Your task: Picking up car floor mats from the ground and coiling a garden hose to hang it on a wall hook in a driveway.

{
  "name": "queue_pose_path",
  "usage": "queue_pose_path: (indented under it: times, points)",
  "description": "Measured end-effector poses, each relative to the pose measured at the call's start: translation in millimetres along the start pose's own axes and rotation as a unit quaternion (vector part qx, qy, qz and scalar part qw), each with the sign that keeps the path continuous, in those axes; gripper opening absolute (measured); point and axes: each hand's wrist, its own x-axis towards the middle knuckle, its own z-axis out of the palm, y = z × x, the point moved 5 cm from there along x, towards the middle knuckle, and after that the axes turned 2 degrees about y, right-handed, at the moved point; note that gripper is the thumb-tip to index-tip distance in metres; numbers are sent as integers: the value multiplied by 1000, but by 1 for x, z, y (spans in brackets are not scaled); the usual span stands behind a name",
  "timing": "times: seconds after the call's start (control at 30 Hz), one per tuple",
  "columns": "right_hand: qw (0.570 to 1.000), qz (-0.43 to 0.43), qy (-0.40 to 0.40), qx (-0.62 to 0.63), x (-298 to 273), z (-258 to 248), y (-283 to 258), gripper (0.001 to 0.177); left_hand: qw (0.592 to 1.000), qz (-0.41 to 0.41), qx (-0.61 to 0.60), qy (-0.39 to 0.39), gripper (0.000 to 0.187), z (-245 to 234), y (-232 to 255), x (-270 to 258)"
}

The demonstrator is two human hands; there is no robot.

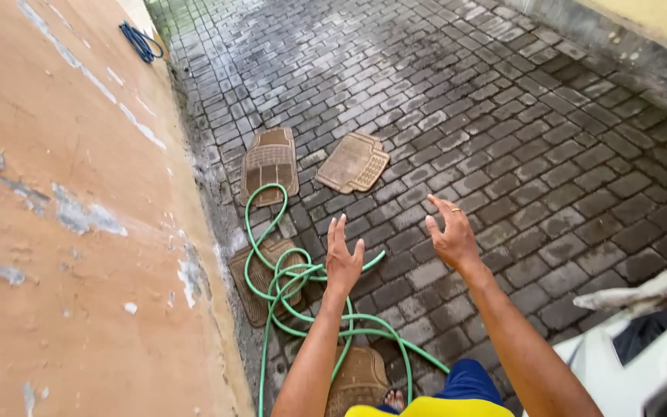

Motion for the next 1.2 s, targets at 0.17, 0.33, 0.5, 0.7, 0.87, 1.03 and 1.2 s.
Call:
queue_pose_path:
  times: [0.17, 0.33, 0.5, 0.7, 0.87, 1.03, 1.2]
  points:
    - [999, -14, -29, -1, 82, 25, 31, 48, 999, -25, 9, 32, 66, 23, -30, 69]
    - [996, -62, -70, -2, 178, 55, 60, 51, 993, -38, 33, 104, 66, 40, -47, 146]
    - [985, -131, -116, 11, 278, 75, 72, 51, 984, -67, 66, 152, 66, 64, -56, 225]
    - [976, -150, -156, 18, 378, 111, 82, 56, 956, -112, 119, 243, 70, 72, -67, 287]
    - [958, -194, -206, 30, 436, 184, 79, 60, 929, -176, 124, 302, 73, 64, -104, 316]
    - [929, -267, -250, 60, 485, 256, 46, 62, 901, -226, 120, 351, 74, 55, -152, 352]
    - [895, -324, -299, 65, 530, 349, 13, 61, 868, -235, 117, 422, 72, 45, -232, 401]
